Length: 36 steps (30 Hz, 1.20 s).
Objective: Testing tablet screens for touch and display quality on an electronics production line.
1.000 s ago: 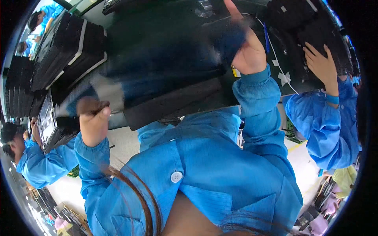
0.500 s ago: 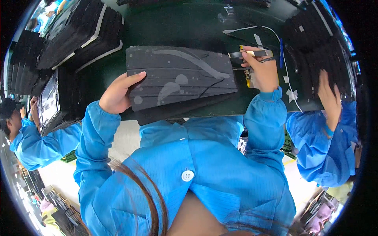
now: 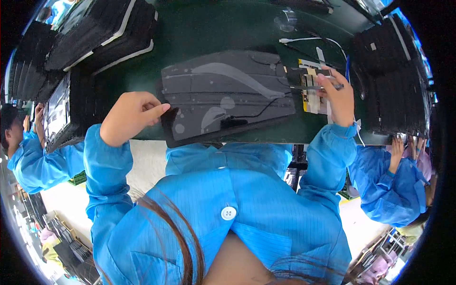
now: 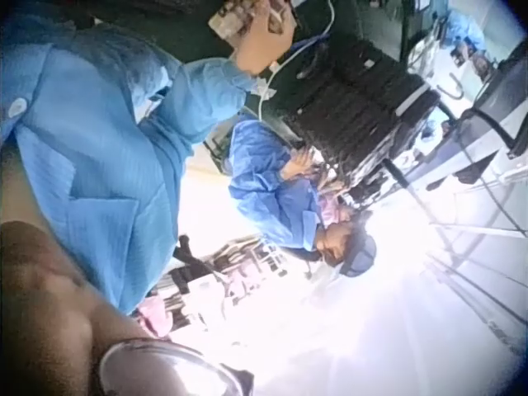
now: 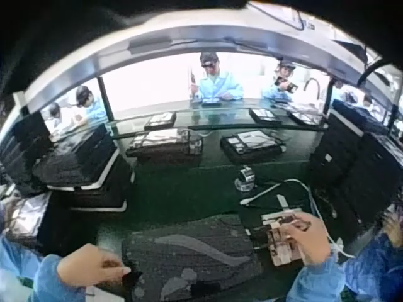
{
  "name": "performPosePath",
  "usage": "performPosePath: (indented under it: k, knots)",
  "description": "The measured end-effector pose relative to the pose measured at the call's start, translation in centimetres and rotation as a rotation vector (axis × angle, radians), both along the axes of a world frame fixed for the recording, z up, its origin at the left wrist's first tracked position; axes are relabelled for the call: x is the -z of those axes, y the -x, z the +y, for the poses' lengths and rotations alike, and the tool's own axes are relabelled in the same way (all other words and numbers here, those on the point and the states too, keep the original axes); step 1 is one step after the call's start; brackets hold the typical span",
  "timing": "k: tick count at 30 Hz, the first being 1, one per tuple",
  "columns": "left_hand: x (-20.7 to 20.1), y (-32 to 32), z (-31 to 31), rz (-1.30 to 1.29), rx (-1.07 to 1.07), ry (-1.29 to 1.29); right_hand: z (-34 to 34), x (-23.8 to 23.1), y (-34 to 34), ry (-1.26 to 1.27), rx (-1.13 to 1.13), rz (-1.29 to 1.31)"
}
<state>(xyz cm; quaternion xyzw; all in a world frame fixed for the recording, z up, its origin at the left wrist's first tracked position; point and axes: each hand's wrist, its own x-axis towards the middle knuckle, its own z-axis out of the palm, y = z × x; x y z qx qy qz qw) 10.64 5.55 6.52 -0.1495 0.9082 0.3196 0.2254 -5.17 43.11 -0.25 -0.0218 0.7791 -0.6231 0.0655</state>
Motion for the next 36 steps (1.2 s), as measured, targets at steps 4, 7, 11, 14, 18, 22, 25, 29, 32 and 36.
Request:
performPosePath:
  k: [4,7,11,14,18,22,25,29,32,36]
  knots:
    - [0.6,-1.6,3.4,0.616,0.151,0.341,2.6,0.6,0.4,-0.074,0.011,0.012]
    - [1.9,-0.9,7.7,0.800,0.472,0.183,3.5,0.5,0.1,-0.045,-0.014,-0.024]
    - [4.9,0.8,12.1,0.812,0.658,0.078,3.4,-0.8,0.0,-0.035,-0.210,-0.132]
    - [6.3,1.9,12.1,0.789,0.632,0.148,3.3,-2.0,0.8,-0.128,-0.374,-0.186]
    - [6.2,2.3,9.9,0.761,0.651,0.153,1.6,-2.9,3.5,-0.242,-0.665,-0.207]
    - [5.1,3.1,8.2,0.707,0.629,0.197,-0.3,-3.5,5.3,-0.265,-0.890,-0.226]
    - [4.6,3.8,8.6,0.682,0.611,0.239,-0.8,-2.6,6.6,-0.185,-0.979,-0.195]
    - [4.7,7.1,12.5,0.852,0.569,0.108,-0.5,-1.6,6.8,-0.182,-0.836,0.022]
    - [5.9,10.5,17.3,1.053,0.500,0.010,-0.1,-2.2,6.0,-0.177,-0.861,-0.240]
    - [6.5,12.8,20.5,0.862,0.443,-0.137,-0.2,-2.2,6.3,-0.279,-0.871,-0.261]
